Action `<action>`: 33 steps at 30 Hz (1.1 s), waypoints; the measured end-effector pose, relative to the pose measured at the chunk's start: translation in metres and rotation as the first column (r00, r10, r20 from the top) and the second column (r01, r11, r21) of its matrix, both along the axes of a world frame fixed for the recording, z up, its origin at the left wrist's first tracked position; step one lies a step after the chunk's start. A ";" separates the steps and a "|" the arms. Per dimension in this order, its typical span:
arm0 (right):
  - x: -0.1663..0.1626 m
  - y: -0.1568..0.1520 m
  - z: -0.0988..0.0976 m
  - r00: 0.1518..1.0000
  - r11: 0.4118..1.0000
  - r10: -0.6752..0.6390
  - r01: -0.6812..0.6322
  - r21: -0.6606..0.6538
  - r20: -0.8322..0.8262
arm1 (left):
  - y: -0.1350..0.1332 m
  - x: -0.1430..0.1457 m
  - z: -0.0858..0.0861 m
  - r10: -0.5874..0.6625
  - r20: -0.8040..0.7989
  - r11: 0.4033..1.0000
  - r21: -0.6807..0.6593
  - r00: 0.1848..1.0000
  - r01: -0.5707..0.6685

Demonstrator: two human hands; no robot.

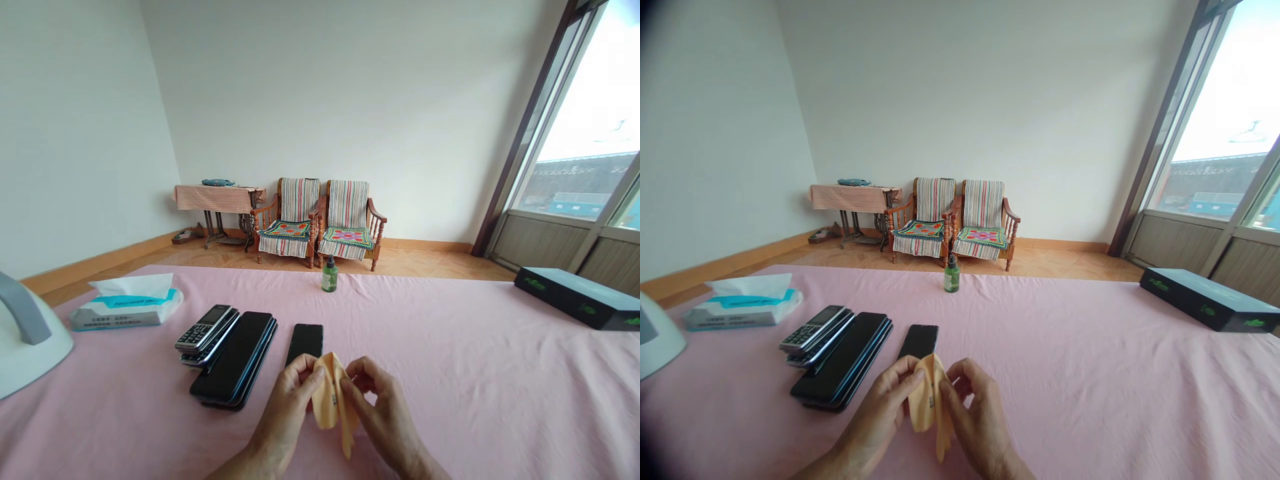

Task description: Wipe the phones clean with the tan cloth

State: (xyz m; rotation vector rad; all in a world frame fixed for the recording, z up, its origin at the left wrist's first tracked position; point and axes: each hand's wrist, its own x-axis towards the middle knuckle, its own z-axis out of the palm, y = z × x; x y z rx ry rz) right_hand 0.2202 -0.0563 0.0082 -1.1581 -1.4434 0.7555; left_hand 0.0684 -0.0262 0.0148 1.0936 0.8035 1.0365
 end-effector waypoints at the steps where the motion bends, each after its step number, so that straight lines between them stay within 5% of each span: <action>1: 0.000 0.001 0.000 1.000 1.000 -0.021 0.021 0.006 0.009 | 0.000 0.000 0.000 0.000 0.000 1.000 -0.009 1.000 0.000; 11: 0.012 0.000 0.007 0.923 0.922 -0.377 0.366 0.127 0.078 | -0.004 -0.003 -0.002 0.042 -0.122 0.999 -0.013 0.992 -0.044; 18: -0.005 -0.011 0.007 0.988 0.973 -0.061 0.027 0.228 0.145 | -0.009 0.003 0.003 -0.048 -0.156 0.998 0.039 0.987 0.055; 24: -0.006 -0.015 0.012 0.975 0.947 0.156 -0.193 0.256 0.157 | -0.009 0.002 0.006 -0.102 -0.074 0.992 0.067 0.992 0.107; 29: 0.000 -0.012 0.001 0.986 0.965 0.159 -0.168 0.202 0.058 | -0.008 0.001 0.002 -0.130 -0.075 0.989 0.061 0.989 0.135; 33: 0.007 -0.005 -0.005 0.992 0.984 -0.116 0.123 0.129 -0.057 | -0.005 0.000 -0.002 -0.132 0.025 0.990 -0.050 0.991 0.134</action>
